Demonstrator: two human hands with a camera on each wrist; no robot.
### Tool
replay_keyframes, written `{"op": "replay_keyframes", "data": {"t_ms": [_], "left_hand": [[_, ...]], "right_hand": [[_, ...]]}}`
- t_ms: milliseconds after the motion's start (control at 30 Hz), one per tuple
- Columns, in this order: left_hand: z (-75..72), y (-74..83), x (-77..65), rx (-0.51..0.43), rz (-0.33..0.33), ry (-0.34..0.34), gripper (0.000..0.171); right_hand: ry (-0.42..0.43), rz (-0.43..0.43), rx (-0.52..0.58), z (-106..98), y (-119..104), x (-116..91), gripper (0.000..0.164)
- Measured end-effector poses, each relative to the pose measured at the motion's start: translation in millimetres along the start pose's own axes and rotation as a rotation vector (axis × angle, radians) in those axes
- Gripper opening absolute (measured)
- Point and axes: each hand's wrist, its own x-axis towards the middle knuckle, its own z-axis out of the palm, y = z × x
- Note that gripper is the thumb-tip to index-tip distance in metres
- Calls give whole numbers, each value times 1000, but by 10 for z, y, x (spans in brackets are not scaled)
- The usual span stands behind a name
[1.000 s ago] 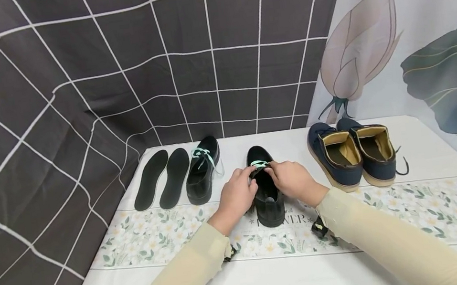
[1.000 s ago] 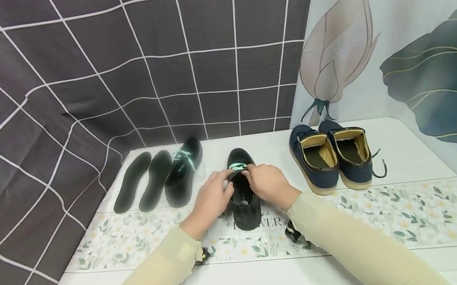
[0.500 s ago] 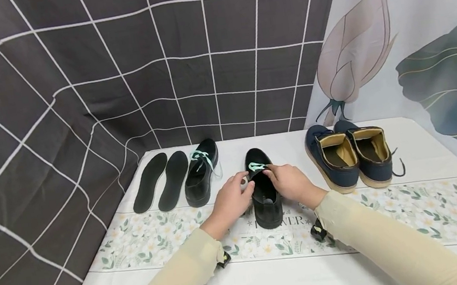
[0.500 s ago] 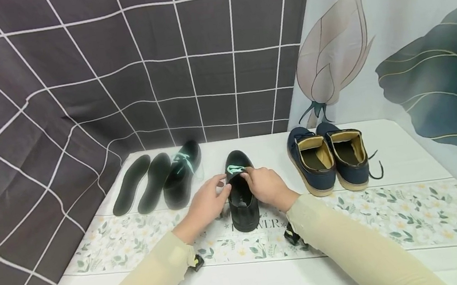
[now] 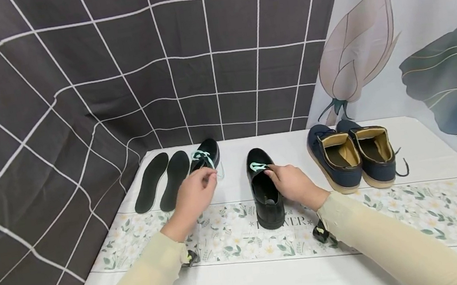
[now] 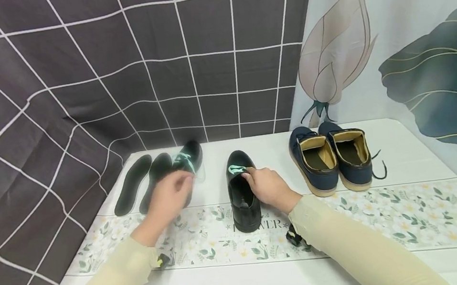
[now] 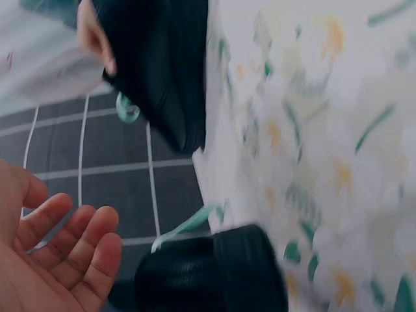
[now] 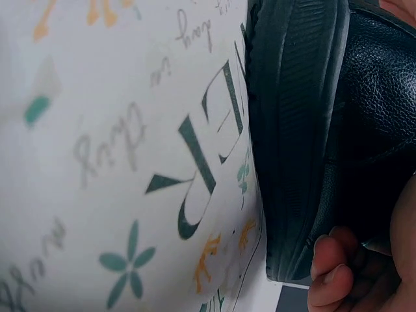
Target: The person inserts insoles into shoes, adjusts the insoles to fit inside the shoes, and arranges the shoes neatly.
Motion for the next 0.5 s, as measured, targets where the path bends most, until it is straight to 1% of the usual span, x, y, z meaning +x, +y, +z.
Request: {"op": "replay_keyframes", "data": {"t_ms": [67,167,267,367,433,500], "left_hand": [[-83,-34,40,-22,-21,30,28],[-195,-92,104,-61,-41,94,26],[-273,-174,151,-104,-70,145,25],[-322,-268,181,-127,-118,164,25],[-339,-341,193,-120,-148,160,26],[-345,-420,217,-91,-172,148,27]], "right_hand": [[9,0,-6,-5,5,4,48],[20,-4,-10,1,14,9,47],[13,-4,-13,16,18,7,48],[7,0,-21,31,20,3,49],[7,2,-25,36,23,3,50],[6,2,-26,32,24,5,50]]}}
